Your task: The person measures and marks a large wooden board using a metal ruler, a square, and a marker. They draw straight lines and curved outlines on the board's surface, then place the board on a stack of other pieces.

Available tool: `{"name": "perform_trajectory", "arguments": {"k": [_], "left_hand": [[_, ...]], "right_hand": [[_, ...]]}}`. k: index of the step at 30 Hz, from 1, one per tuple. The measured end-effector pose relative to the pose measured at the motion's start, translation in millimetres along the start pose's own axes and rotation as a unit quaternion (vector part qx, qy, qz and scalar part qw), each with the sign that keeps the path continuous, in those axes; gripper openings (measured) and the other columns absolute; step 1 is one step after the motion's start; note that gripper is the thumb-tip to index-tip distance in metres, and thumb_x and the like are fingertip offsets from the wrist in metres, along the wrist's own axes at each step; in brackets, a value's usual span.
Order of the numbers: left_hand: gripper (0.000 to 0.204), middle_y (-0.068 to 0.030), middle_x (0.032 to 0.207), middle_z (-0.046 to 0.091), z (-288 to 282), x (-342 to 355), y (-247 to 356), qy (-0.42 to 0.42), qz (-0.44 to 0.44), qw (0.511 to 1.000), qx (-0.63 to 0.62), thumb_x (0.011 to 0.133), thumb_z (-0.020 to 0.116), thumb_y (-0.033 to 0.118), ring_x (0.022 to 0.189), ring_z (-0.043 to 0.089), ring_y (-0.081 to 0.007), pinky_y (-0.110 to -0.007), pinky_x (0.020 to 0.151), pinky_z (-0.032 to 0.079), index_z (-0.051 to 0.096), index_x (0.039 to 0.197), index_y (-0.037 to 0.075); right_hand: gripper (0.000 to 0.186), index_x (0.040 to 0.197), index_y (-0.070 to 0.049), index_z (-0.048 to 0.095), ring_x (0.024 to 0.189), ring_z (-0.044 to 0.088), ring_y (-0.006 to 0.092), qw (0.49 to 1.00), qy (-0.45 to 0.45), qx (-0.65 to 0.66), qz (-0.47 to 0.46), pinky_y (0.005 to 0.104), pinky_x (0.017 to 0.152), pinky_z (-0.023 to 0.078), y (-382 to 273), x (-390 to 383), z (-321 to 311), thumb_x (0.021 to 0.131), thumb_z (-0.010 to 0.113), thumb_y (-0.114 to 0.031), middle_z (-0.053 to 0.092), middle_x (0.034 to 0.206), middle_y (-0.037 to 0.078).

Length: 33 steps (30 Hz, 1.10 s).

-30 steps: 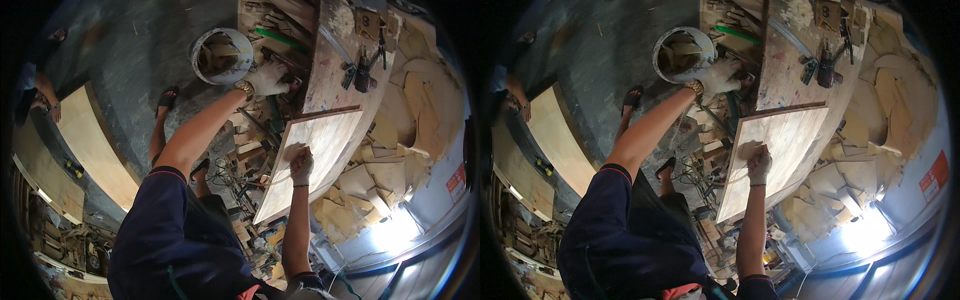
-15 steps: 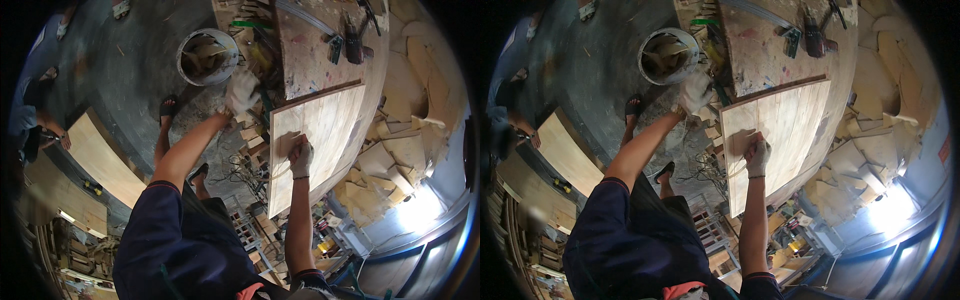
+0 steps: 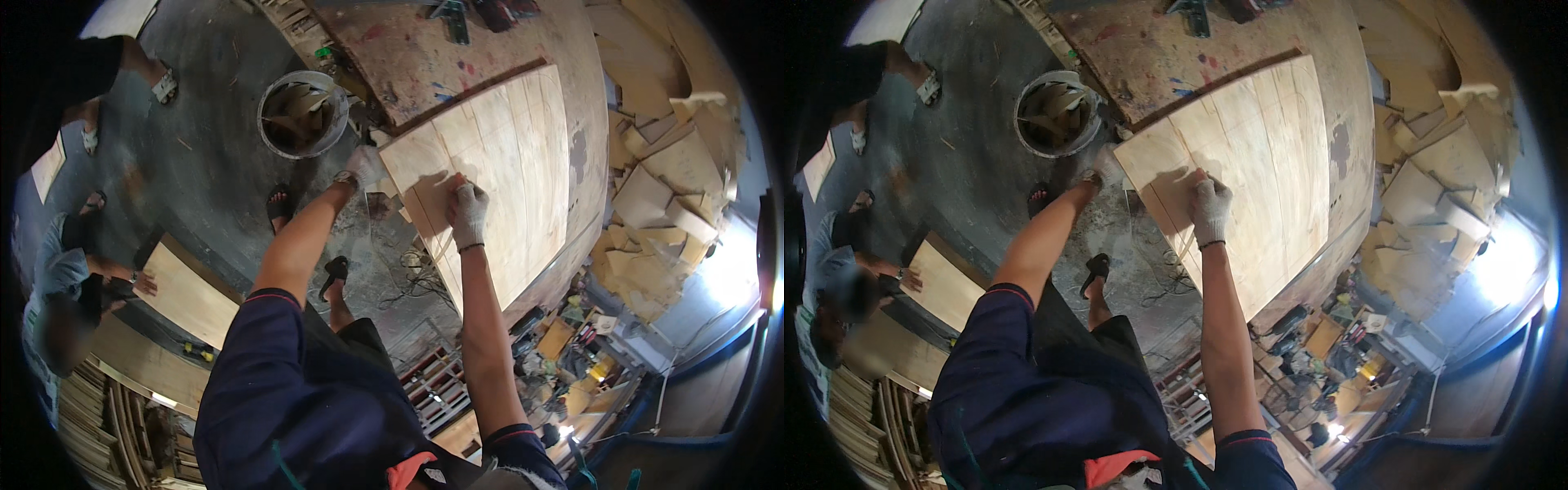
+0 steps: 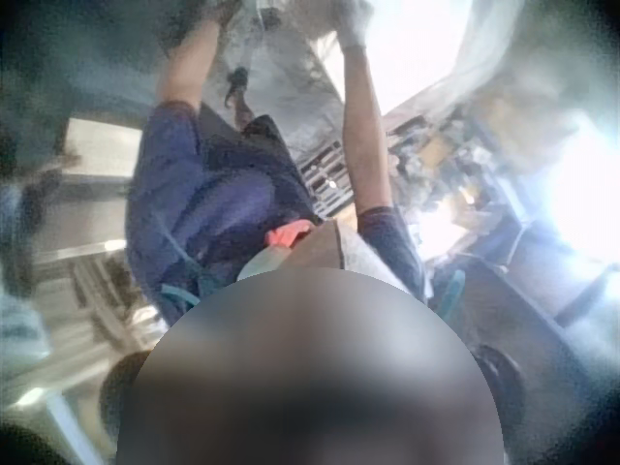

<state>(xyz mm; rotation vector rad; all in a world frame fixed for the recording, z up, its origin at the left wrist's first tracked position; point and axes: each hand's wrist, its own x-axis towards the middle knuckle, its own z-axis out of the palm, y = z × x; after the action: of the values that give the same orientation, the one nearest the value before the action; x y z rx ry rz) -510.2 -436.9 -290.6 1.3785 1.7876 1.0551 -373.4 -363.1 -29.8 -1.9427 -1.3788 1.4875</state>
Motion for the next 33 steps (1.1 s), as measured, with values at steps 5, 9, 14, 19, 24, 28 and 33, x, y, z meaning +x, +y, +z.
{"name": "perform_trajectory", "arguments": {"k": [5, 9, 14, 19, 24, 28, 33], "left_hand": [[0.035, -0.0151, 0.079, 0.071, -61, -70, 22, -0.132, 0.028, 0.979, 0.155, 0.082, 0.07, 0.042, 0.079, 0.07, -0.0338, -0.045, 0.076, 0.055, 0.074, 0.093, 0.009], [0.037, -0.0206, 0.092, 0.065, -102, -164, 59, -0.059, 0.089, 0.972, 0.211, 0.066, 0.078, 0.026, 0.092, 0.061, -0.0416, -0.049, 0.083, 0.049, 0.067, 0.091, 0.001], [0.036, -0.0152, 0.091, 0.067, -140, -287, 155, 0.01, -0.194, 0.981, -0.011, 0.08, 0.08, 0.031, 0.086, 0.063, -0.0347, -0.047, 0.076, 0.05, 0.065, 0.098, 0.003], [0.019, -0.0071, 0.075, 0.063, -177, -345, 219, 0.098, -0.427, 0.873, -0.216, 0.092, 0.073, 0.014, 0.057, 0.059, -0.0186, -0.038, 0.064, 0.052, 0.056, 0.089, 0.006], [0.022, -0.0048, 0.066, 0.057, -181, -344, 302, 0.273, -0.249, 0.866, -0.337, 0.093, 0.072, 0.011, 0.052, 0.055, -0.0141, -0.034, 0.062, 0.052, 0.05, 0.095, 0.007], [0.017, -0.0008, 0.065, 0.051, -167, -312, 403, 0.255, -0.065, 0.863, -0.431, 0.097, 0.066, 0.012, 0.056, 0.054, -0.0148, -0.039, 0.068, 0.052, 0.049, 0.097, 0.012], [0.017, 0.0008, 0.07, 0.046, -128, -264, 536, 0.065, 0.204, 0.785, -0.581, 0.103, 0.059, 0.019, 0.058, 0.052, -0.0146, -0.039, 0.079, 0.051, 0.047, 0.092, 0.013]], "right_hand": [[0.034, 0.08, -0.001, 0.069, 0.053, 0.048, 0.0074, 0.997, 0.0, -0.066, -0.036, 0.0279, 0.048, 0.035, 3, 6, 0, 0.094, 0.066, -0.031, 0.053, 0.061, -0.003], [0.02, 0.102, -0.003, 0.066, 0.053, 0.048, 0.0086, 0.993, -0.076, -0.05, -0.076, 0.0271, 0.048, 0.04, -1, 0, -1, 0.097, 0.059, -0.021, 0.052, 0.068, -0.003], [0.042, 0.141, -0.004, 0.047, 0.069, 0.054, 0.0087, 0.963, -0.24, 0.049, -0.115, 0.025, 0.06, 0.048, 4, -79, -31, 0.099, 0.048, -0.003, 0.054, 0.09, 0.0], [0.027, 0.125, -0.001, 0.062, 0.068, 0.052, 0.0097, 0.948, -0.287, 0.099, -0.097, 0.028, 0.06, 0.046, 55, -205, -111, 0.102, 0.057, -0.014, 0.048, 0.072, -0.003], [0.026, 0.112, -0.003, 0.07, 0.07, 0.06, 0.0198, 0.982, -0.123, -0.016, -0.144, 0.0344, 0.069, 0.051, 118, -295, -198, 0.101, 0.059, -0.024, 0.063, 0.078, 0.009], [0.031, 0.119, -0.007, 0.07, 0.079, 0.068, 0.0302, 0.968, -0.026, -0.07, -0.238, 0.0365, 0.074, 0.052, 132, -341, -252, 0.099, 0.061, -0.029, 0.069, 0.087, 0.02], [0.075, 0.155, -0.008, 0.038, 0.073, 0.068, 0.0371, 0.928, 0.014, -0.097, -0.361, 0.04, 0.065, 0.053, 98, -391, -296, 0.088, 0.071, -0.015, 0.065, 0.081, 0.017]]}}
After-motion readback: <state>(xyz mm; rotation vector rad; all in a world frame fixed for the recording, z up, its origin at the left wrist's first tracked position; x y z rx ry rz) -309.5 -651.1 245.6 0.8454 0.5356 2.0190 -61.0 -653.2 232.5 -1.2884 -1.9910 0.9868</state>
